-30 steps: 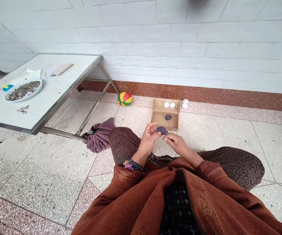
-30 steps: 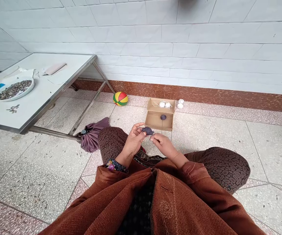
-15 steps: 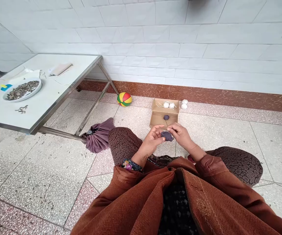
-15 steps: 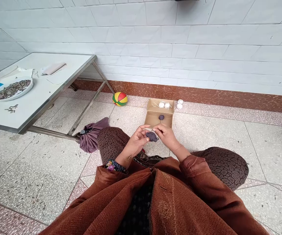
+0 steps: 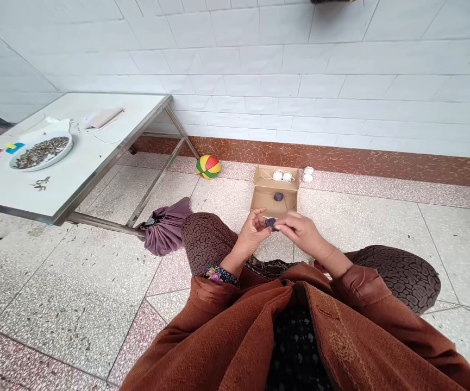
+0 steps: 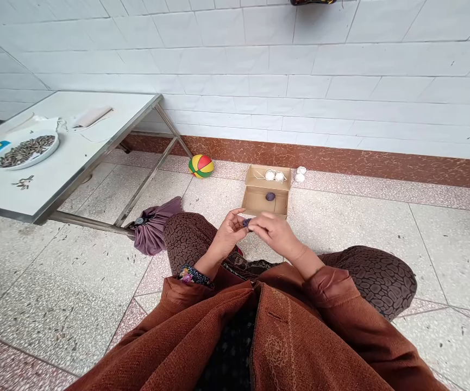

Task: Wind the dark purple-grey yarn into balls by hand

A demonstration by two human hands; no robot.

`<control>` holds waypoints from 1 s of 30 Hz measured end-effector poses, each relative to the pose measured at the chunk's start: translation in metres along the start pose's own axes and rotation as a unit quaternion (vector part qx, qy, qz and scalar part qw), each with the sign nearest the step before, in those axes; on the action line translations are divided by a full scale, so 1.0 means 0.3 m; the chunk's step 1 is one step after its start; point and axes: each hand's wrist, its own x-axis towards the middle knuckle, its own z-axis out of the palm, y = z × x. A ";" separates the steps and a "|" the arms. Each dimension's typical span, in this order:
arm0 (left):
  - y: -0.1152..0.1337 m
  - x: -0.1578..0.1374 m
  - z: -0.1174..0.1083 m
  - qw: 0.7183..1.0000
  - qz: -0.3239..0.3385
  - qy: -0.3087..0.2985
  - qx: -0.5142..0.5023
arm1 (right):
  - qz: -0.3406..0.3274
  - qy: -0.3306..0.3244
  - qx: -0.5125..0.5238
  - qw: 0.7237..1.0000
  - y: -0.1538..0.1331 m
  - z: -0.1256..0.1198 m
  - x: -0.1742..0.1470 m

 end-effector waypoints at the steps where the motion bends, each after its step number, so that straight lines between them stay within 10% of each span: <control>1: 0.009 -0.005 0.004 1.000 -0.002 -0.029 -0.009 | 0.014 0.019 -0.001 1.000 0.014 -0.009 0.018; 5: 0.047 -0.019 0.027 0.990 -0.005 -0.093 -0.103 | 0.079 0.056 0.018 0.995 0.089 0.024 0.028; 14: 0.010 0.013 0.005 0.997 0.012 0.058 -0.057 | 0.008 -0.058 0.023 0.998 0.019 0.104 -0.087; 23: 0.042 -0.019 0.021 0.992 -0.003 -0.100 -0.079 | 0.080 0.047 0.031 0.995 0.088 0.027 0.016; 30: 0.014 -0.001 0.019 0.991 -0.014 0.020 -0.128 | 0.054 -0.013 0.035 0.998 0.067 0.144 -0.099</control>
